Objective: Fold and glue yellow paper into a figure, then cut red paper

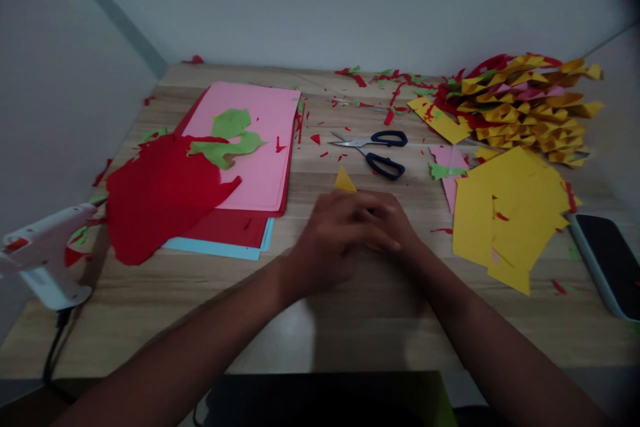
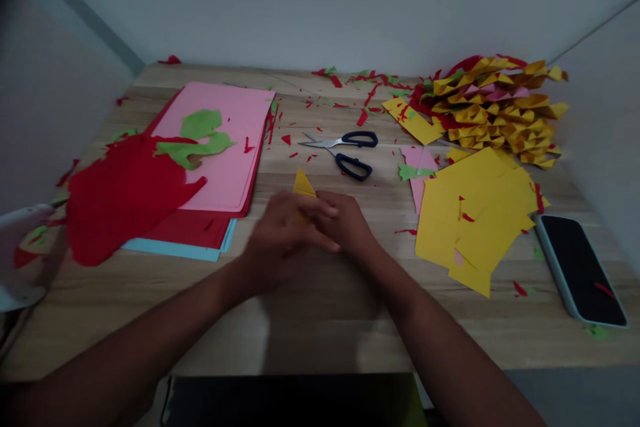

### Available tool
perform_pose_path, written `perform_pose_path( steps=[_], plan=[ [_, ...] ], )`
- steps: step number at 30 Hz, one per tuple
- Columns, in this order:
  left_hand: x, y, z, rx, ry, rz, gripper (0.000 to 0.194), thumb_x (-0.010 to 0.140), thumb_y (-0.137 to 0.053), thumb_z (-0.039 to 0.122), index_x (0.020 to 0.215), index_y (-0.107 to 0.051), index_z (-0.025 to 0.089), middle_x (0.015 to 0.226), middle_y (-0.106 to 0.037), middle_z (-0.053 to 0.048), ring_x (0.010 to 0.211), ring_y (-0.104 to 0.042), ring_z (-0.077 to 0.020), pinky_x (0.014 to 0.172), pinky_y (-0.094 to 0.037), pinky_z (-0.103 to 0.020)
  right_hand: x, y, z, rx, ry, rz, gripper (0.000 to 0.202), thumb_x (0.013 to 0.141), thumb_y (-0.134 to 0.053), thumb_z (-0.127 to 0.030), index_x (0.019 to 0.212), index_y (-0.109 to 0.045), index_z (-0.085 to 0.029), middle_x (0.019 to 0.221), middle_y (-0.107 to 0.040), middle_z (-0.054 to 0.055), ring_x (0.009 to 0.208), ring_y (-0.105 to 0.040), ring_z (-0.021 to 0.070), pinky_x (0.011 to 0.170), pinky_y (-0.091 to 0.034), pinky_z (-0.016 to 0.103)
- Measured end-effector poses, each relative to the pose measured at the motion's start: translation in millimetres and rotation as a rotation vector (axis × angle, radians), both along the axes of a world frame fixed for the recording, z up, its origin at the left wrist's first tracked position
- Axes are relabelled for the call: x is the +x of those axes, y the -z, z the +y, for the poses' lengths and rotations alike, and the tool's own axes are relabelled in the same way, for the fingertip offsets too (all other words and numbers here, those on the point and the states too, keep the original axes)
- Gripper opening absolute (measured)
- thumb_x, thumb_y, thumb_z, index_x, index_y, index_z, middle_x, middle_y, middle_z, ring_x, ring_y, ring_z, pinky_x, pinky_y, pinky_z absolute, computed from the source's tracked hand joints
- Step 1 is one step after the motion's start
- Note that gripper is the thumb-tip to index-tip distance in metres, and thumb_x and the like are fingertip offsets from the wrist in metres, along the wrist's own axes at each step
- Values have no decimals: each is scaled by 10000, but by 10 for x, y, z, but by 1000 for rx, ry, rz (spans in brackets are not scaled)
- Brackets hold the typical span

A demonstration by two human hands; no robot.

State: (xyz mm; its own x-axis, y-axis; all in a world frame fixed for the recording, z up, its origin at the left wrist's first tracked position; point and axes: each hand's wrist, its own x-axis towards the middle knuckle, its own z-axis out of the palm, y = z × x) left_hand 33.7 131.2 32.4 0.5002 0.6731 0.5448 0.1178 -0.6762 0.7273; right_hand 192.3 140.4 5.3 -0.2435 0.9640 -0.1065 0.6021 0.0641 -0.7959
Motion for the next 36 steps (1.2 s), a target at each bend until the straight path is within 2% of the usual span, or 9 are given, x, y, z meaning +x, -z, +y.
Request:
perform_pose_path(
  steps=[3,5,7,14,17,19,24,29,36],
  plan=[
    [-181,-165,214,-511,-125,-569,250,687,-631,-47,666,-551,189,836,-563,22,732,-548,-81,661,-476,-182,-6,-108,25,33,35,-27,415,952,-421,-492,718,-587,-191,638,-574,11,604,-516,152,547,-350,281],
    [-295,-280,309,-831,-50,-812,351,575,-622,-89,654,-410,180,750,-451,60,555,-404,-39,458,-330,-125,-36,-140,-15,73,39,-176,407,950,-436,-478,677,-546,-197,603,-551,-2,570,-484,140,537,-293,277],
    [-392,-371,348,-985,29,-958,384,544,-556,-88,678,-339,198,684,-355,73,473,-280,-36,370,-198,-125,-72,-150,-63,117,18,-360,367,946,-460,-449,693,-560,-202,630,-594,12,586,-509,154,546,-268,286],
    [-466,-556,181,-930,-64,-1254,230,712,-450,36,819,-377,226,600,-212,96,401,19,-44,290,10,-175,-83,-66,-132,292,135,-534,226,912,-569,-381,1031,-642,-203,940,-694,100,833,-637,269,663,-444,354],
    [-376,-614,29,-930,-147,-1264,186,778,-472,104,784,-330,225,572,-181,111,404,84,-36,279,24,-172,-142,-176,-206,567,152,-324,237,900,-608,-335,1084,-630,-186,1012,-641,131,976,-605,296,836,-487,436],
    [-305,-615,-73,-942,-205,-1294,240,816,-485,142,742,-271,223,552,-167,119,404,115,-29,273,29,-165,-227,-324,-296,669,85,-9,119,903,-620,-273,1006,-618,-212,961,-636,84,950,-614,240,831,-505,385],
    [-165,-514,-243,-1014,-301,-1280,373,926,-516,345,717,-230,231,507,-106,127,394,139,-31,261,23,-186,-409,-568,-511,634,-102,482,165,912,-643,-247,1069,-596,-226,888,-571,13,777,-584,130,679,-510,263],
    [-106,-434,-264,-968,-329,-1125,488,944,-482,557,709,-196,239,513,12,119,412,149,-50,292,20,-222,-380,-509,-562,667,-130,473,178,906,-639,-156,1064,-650,-236,852,-512,-7,720,-537,92,606,-467,215],
    [-91,-367,-231,-1037,-302,-1209,584,922,-582,433,681,-95,216,528,41,107,439,180,-46,280,63,-212,-336,-432,-492,677,-173,479,165,899,-652,-154,1048,-650,-225,835,-552,-7,740,-545,101,639,-465,222]
  ],
)
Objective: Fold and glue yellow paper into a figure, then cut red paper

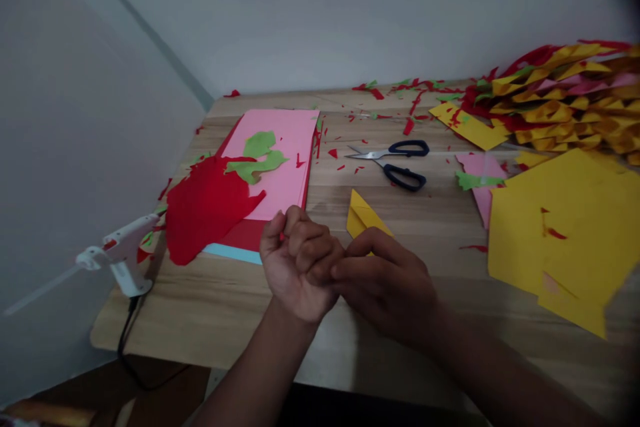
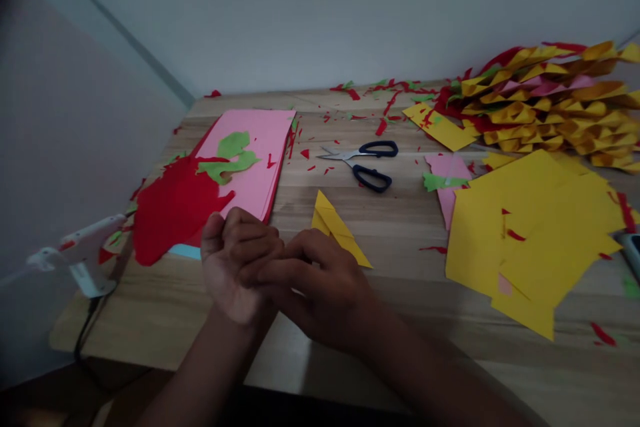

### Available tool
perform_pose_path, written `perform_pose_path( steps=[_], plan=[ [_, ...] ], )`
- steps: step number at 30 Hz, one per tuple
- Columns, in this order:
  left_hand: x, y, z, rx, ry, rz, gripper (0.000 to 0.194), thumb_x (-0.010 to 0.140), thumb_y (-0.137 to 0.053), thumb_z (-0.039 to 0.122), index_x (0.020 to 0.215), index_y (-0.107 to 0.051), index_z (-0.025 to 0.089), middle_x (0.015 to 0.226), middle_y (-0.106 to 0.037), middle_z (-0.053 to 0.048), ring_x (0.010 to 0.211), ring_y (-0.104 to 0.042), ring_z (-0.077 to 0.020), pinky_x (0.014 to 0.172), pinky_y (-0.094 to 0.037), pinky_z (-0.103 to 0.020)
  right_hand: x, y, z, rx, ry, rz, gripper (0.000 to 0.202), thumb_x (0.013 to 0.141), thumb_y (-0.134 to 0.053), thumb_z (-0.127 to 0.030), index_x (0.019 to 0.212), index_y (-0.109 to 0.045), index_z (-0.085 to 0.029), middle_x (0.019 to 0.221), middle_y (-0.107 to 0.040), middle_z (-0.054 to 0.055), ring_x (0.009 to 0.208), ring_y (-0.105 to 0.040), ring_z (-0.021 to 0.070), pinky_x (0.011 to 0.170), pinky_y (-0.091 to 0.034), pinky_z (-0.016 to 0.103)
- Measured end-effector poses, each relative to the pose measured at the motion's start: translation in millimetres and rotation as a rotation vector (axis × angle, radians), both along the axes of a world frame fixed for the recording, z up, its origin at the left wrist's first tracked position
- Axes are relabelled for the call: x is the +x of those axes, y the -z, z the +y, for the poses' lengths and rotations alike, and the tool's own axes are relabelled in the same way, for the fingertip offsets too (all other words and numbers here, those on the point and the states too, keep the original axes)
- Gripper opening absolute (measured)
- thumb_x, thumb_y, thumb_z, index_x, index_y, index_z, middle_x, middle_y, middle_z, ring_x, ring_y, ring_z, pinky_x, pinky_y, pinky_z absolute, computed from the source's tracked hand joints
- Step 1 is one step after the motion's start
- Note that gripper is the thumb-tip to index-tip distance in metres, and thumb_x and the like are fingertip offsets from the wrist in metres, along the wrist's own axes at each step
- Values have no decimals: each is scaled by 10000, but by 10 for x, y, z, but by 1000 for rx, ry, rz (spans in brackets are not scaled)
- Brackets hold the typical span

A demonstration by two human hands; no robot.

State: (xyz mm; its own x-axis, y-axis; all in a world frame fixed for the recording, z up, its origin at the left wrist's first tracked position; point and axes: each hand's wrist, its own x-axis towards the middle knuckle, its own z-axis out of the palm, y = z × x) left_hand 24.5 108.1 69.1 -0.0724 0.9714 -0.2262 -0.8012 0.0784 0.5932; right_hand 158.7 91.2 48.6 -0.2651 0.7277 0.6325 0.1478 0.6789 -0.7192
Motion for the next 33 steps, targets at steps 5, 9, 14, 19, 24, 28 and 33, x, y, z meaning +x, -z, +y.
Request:
perform_pose_path(
  steps=[5,9,14,19,24,28,33],
  plan=[
    [-42,65,1,-40,7,-156,561,927,-573,320,669,-88,210,501,21,113,417,153,-43,275,56,-185,-47,82,3,-41,-40,4,172,884,-655,-126,1027,-642,-219,868,-597,4,788,-572,115,703,-487,248],
    [-96,93,-29,89,101,-183,533,894,-589,281,636,-128,210,484,-18,104,377,53,-57,286,-61,-190,-82,15,-26,-119,-47,-3,236,845,-620,-51,1031,-629,-196,1004,-616,40,957,-595,136,837,-511,275],
    [-128,14,-123,350,161,83,472,872,-555,272,597,-180,194,488,-61,74,401,-109,-82,415,-244,-227,-96,-65,-17,-452,-195,143,128,809,-685,-137,872,-604,-214,913,-584,4,845,-597,119,779,-526,260],
    [-140,-140,-208,460,328,327,583,919,-522,478,524,-221,173,451,-148,48,432,-181,-95,463,-262,-277,-81,-26,-67,-671,-200,279,217,763,-772,-261,831,-570,-221,905,-592,3,836,-620,129,770,-550,277],
    [-104,-85,-383,502,355,594,565,921,-519,519,535,-276,186,478,-247,25,478,-275,-117,502,-226,-301,35,-75,-247,-728,-98,225,163,761,-774,-232,772,-614,-205,807,-606,-10,728,-626,113,643,-534,228],
    [-65,97,-434,701,415,693,518,963,-448,444,558,-258,184,488,-217,43,469,-254,-99,526,-221,-291,174,-52,-327,-773,-64,128,142,771,-748,-208,814,-613,-203,810,-648,-9,746,-645,121,673,-531,234],
    [-128,195,-191,1109,495,1276,278,906,-507,299,649,-487,194,606,-528,-4,594,-504,-142,595,-365,-287,457,56,-260,-515,216,-274,94,842,-612,-154,768,-589,-208,748,-640,-8,710,-610,137,673,-496,264]
  ],
)
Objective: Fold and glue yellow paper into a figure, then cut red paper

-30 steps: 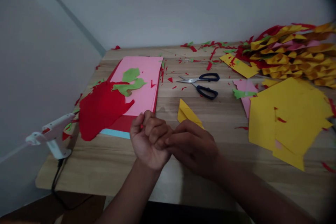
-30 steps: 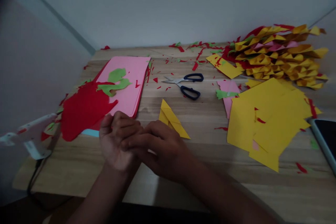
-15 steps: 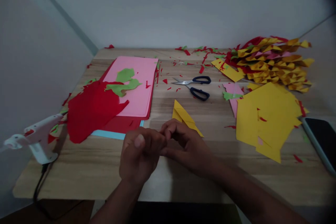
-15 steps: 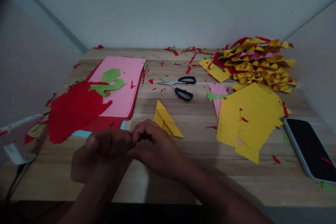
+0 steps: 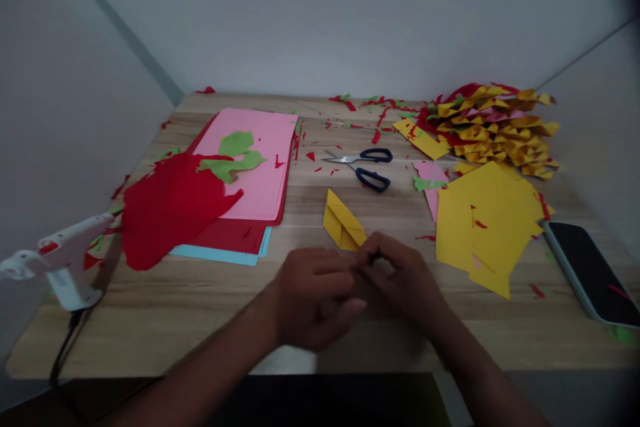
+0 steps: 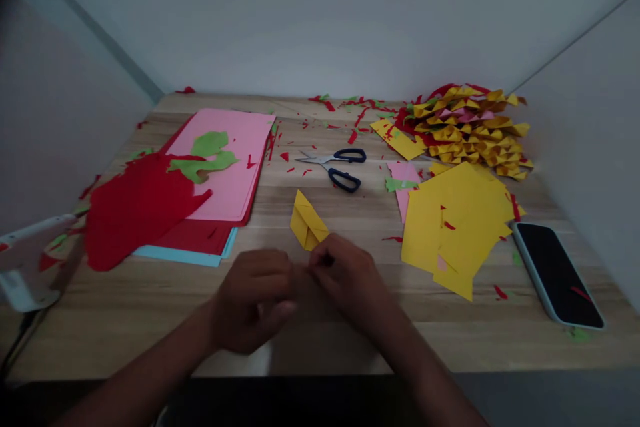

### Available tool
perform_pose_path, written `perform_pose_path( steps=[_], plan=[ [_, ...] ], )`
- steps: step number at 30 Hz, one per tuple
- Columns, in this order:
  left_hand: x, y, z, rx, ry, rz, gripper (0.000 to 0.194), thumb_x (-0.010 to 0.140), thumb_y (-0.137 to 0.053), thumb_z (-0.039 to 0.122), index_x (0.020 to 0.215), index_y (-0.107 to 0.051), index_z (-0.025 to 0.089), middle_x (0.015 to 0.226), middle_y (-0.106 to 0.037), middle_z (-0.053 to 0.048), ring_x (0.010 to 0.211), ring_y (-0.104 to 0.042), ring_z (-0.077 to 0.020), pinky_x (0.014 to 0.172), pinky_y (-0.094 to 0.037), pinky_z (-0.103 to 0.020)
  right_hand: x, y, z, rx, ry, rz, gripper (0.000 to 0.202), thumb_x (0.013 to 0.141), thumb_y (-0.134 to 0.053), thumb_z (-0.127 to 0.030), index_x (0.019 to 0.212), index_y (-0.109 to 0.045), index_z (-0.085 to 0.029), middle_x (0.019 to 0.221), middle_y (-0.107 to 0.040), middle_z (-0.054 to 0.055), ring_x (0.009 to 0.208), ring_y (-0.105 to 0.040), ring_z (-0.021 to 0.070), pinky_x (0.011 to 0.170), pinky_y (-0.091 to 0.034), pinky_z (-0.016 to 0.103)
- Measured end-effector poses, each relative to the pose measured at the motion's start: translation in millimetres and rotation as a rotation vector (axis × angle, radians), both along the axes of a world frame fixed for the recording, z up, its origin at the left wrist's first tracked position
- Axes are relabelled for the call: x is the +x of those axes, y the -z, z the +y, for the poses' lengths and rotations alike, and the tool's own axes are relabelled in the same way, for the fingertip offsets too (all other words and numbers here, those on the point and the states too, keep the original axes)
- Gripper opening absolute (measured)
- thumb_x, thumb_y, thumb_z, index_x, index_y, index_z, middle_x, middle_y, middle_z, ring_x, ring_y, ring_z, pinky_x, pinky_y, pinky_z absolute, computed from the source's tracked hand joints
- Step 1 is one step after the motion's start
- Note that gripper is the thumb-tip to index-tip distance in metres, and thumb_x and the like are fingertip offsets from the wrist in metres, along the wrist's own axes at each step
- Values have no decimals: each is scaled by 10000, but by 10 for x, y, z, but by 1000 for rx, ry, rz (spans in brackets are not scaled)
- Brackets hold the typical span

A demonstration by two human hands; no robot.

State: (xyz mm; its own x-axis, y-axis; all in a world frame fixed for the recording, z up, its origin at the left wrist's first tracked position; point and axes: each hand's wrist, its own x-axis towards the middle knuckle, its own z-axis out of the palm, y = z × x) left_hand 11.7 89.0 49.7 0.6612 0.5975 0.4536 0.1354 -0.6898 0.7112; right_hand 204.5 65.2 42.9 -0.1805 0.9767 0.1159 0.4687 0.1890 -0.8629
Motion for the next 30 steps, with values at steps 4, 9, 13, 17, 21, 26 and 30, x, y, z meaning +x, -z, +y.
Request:
perform_pose_path(
  steps=[4,9,13,17,21,26,30],
  plan=[
    [-59,137,285,311,-205,627,429,917,-569,344,1320,-572,198,1435,-541,-156,1320,-493,-320,1074,-369,-496,172,50,153,184,119,-380,72,904,-569,-202,924,-639,-207,912,-682,61,904,-632,220,806,-498,368],
    [17,366,433,352,-205,851,730,927,-482,608,1517,-366,193,1610,-295,-154,1495,-268,-317,1207,-187,-555,161,36,466,207,58,-582,125,928,-550,-239,957,-665,-197,964,-696,85,931,-636,253,826,-506,408],
    [118,406,387,296,-350,854,808,920,-437,657,1515,-362,115,1603,-286,-197,1474,-301,-348,1183,-251,-555,61,96,689,270,9,-653,190,945,-513,-200,989,-697,-180,985,-701,103,978,-618,263,873,-495,419],
    [106,414,348,267,-390,843,741,960,-377,614,1516,-358,124,1604,-298,-174,1462,-326,-333,1150,-302,-552,6,256,717,306,-24,-628,227,933,-517,-170,1066,-700,-166,994,-678,107,993,-579,263,933,-476,426],
    [37,460,373,259,-373,815,776,960,-365,617,1523,-330,85,1621,-250,-171,1504,-232,-321,1200,-205,-555,14,352,691,286,-9,-583,224,901,-582,-198,1087,-708,-190,1066,-646,117,1053,-548,278,969,-459,452],
    [-23,402,468,232,-346,806,519,1008,-364,336,1502,-396,180,1598,-348,-95,1427,-371,-300,1120,-318,-530,40,361,751,249,36,-540,177,928,-568,-258,1033,-700,-206,1042,-631,108,1037,-555,273,963,-445,465],
    [-58,307,547,188,-445,774,449,978,-436,312,1408,-525,216,1486,-509,-99,1226,-515,-346,957,-399,-538,84,354,765,220,4,-492,231,915,-601,-308,1115,-676,-223,1088,-625,99,1094,-545,282,987,-420,477]
  ],
)
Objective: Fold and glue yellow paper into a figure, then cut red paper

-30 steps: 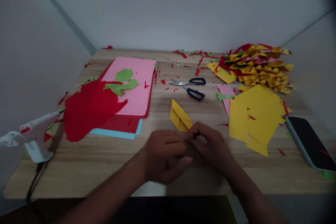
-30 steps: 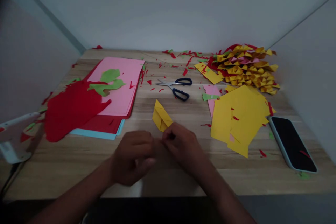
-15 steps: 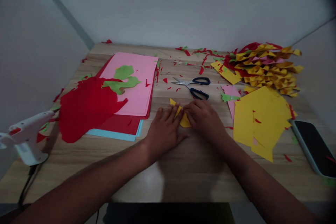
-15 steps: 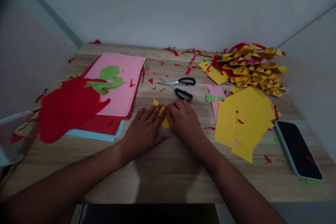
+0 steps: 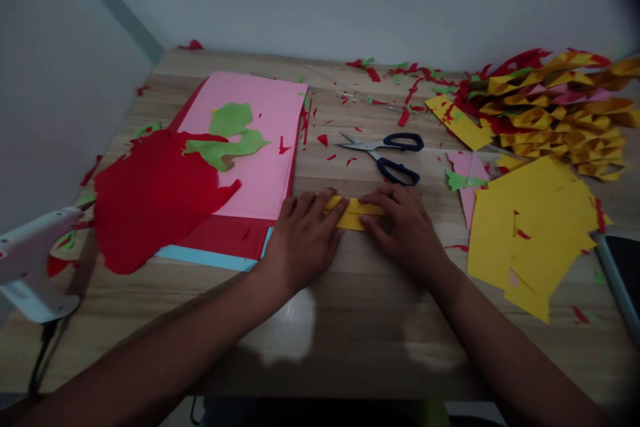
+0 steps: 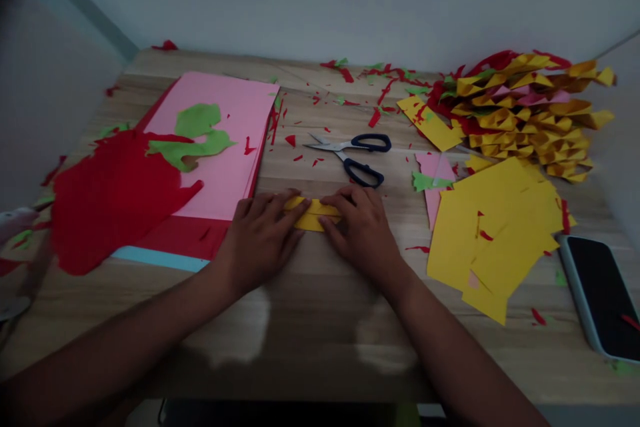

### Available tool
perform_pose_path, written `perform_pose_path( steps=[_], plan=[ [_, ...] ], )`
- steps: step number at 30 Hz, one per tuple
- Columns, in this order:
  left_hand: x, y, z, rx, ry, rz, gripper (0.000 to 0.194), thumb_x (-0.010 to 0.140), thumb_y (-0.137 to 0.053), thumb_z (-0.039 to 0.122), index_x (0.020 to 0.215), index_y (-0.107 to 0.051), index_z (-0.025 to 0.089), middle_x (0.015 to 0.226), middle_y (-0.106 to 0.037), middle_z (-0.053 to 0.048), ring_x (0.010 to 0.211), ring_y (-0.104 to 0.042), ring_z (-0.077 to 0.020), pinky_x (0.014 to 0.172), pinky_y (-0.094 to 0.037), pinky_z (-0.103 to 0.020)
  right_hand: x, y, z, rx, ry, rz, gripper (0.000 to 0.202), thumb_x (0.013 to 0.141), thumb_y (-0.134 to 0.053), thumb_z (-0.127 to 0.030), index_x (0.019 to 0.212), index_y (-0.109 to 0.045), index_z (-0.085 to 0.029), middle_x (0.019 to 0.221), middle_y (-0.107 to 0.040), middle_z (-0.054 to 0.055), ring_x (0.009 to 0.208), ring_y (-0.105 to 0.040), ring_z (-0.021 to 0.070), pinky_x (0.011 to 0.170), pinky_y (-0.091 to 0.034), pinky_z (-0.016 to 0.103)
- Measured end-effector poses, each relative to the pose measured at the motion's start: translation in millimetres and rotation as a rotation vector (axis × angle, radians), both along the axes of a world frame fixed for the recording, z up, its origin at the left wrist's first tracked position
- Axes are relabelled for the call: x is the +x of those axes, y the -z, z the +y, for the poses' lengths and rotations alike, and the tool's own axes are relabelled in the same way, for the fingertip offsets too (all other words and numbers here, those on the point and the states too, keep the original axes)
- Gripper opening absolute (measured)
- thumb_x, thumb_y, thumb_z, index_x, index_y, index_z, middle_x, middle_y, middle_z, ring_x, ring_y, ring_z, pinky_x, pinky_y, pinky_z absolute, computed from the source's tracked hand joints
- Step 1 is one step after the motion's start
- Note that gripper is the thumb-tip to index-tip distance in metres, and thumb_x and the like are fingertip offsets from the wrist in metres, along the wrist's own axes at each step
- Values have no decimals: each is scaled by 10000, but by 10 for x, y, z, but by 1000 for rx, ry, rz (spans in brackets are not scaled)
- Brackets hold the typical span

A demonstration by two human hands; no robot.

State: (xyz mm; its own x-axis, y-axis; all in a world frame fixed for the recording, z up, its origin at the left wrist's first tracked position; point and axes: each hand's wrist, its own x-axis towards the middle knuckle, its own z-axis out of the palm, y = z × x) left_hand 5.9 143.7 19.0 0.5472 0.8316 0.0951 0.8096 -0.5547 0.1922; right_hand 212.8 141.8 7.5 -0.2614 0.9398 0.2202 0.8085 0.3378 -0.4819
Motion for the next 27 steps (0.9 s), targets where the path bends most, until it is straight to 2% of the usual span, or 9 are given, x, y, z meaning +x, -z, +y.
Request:
perform_pose_path(
  steps=[3,6,12,15,18,22,24,27],
  plan=[
    [-37,-37,65,-21,-31,-59,381,939,-523,360,1287,-607,228,1359,-596,-108,1181,-522,-344,954,-381,-538,25,0,-12,-26,-12,-19,267,894,-635,-311,1146,-676,-236,1103,-635,89,1099,-536,286,988,-398,490],
    [-95,-49,153,-55,-18,-103,369,900,-597,400,1213,-610,204,1298,-609,-112,1172,-528,-321,961,-390,-499,37,-3,-20,-31,-4,-39,220,895,-639,-306,1091,-714,-239,1123,-640,89,1107,-533,290,982,-388,496],
    [-191,-34,283,-69,-43,-103,304,937,-562,379,1193,-613,224,1160,-652,-89,1072,-580,-301,894,-410,-456,56,-30,-17,-36,30,-24,138,909,-624,-296,942,-750,-251,1072,-660,76,1069,-550,282,960,-397,497],
    [-206,5,301,-144,-68,-179,392,890,-646,356,1253,-581,222,1143,-660,-77,1082,-596,-287,894,-407,-437,63,-32,-14,-55,35,-35,171,895,-635,-286,1035,-723,-241,1086,-656,88,1086,-553,294,971,-395,506],
    [-210,42,319,-205,-57,-254,340,860,-693,317,1181,-619,235,1110,-670,-46,1072,-605,-258,889,-401,-412,71,-23,-14,-56,33,-41,264,893,-640,-314,1142,-685,-238,1091,-655,91,1099,-551,299,983,-390,504],
    [-177,67,311,-94,54,-303,153,906,-614,238,1046,-672,213,1001,-674,-41,990,-609,-223,852,-412,-375,61,-10,-29,-32,-8,-34,323,888,-651,-356,1187,-654,-235,1094,-649,91,1094,-553,302,975,-390,500],
    [-133,82,264,-1,119,-270,172,944,-541,215,1032,-689,214,982,-681,-47,962,-611,-216,860,-425,-375,34,0,-40,-20,-56,-20,343,885,-653,-347,1210,-638,-237,1111,-647,96,1106,-554,306,975,-395,502],
    [-49,124,135,71,201,-157,309,976,-501,283,1245,-632,206,1229,-658,-98,1151,-582,-253,1024,-396,-438,-29,21,-56,-14,-120,22,416,889,-613,-254,1303,-574,-232,1161,-641,107,1123,-558,298,997,-407,507]
  ],
)
